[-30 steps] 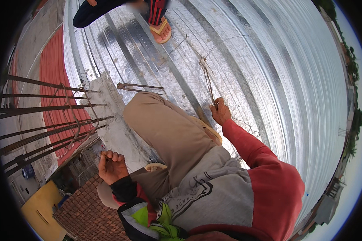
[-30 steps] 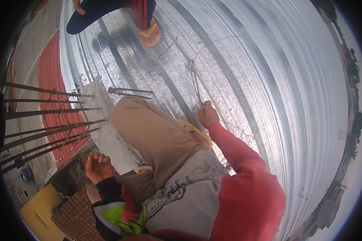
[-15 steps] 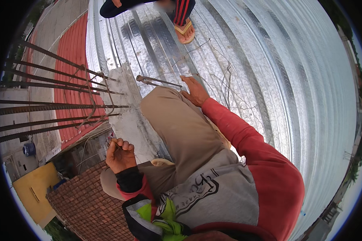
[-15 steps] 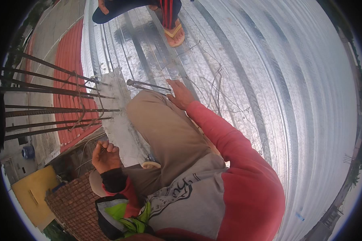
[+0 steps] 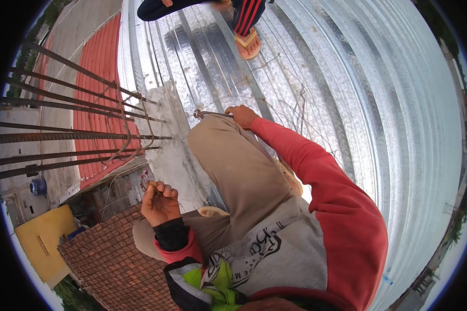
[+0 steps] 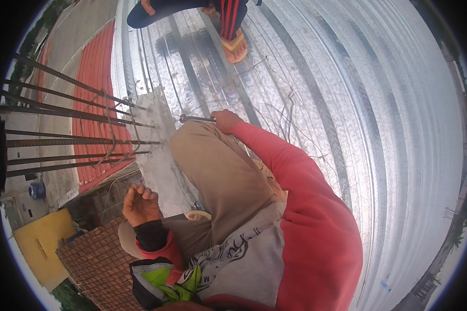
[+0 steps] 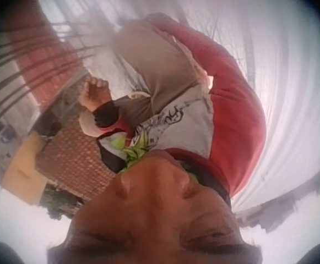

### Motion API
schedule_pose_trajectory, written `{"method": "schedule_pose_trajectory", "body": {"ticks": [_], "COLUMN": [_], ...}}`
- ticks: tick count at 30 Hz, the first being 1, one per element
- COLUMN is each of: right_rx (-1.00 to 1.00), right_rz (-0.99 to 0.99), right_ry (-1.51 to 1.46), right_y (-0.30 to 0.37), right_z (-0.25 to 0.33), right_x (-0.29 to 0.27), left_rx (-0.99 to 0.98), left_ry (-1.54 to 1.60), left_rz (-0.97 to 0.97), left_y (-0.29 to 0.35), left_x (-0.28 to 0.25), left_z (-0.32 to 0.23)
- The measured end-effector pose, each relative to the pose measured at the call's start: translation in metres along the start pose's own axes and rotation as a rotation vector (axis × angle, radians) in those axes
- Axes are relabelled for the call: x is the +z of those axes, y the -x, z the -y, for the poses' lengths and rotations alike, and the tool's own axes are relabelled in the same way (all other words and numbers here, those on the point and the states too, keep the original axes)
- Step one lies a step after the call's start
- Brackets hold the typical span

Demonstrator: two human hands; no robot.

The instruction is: The person secures a metal rebar cage to a corrugated metal roof using wire and a hammer. They wrap wire around the rebar and roof surface, then hammer it to fasten the structure in place.

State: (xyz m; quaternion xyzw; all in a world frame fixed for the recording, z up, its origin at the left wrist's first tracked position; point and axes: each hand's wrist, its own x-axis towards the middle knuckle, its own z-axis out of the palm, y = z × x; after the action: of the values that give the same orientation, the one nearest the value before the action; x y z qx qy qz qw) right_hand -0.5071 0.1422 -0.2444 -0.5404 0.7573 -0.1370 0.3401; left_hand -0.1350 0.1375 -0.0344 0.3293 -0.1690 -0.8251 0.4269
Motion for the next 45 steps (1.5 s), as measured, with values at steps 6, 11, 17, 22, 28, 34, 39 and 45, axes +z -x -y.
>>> {"method": "schedule_pose_trajectory", "body": {"ticks": [6,11,17,22,28,34,39,45], "right_rx": [0.087,0.039,-0.155,-0.371,-0.404,-0.710,-0.590,0.571], "right_rz": [-0.018,-0.307,-0.251,-0.479,-1.248,-1.189,-0.892,-0.856], "right_ry": [-0.508,-0.781,-1.456,-1.103,-0.348,-0.925,-1.306,-0.554], "right_y": [0.087,0.137,0.130,0.119,0.148,0.183,0.195,0.136], "right_z": [-0.052,-0.034,-0.013,0.023,0.055,0.068,0.037,-0.186], "right_x": [-0.018,-0.025,-0.041,-0.096,-0.151,-0.199,-0.217,-0.172], "left_rx": [0.001,-0.006,-0.007,0.012,0.038,-0.010,0.006,-0.009], "left_ry": [0.004,-0.003,0.017,0.006,0.002,0.012,0.021,0.027], "left_rz": [0.004,-0.012,0.004,0.014,-0.001,0.046,0.038,0.064], "left_y": [-0.003,-0.008,-0.010,-0.007,-0.002,-0.007,-0.003,-0.006], "left_x": [0.008,0.005,0.002,0.000,-0.002,0.003,0.002,0.006], "left_z": [0.001,0.000,0.000,-0.002,-0.003,-0.002,-0.002,-0.001]}}
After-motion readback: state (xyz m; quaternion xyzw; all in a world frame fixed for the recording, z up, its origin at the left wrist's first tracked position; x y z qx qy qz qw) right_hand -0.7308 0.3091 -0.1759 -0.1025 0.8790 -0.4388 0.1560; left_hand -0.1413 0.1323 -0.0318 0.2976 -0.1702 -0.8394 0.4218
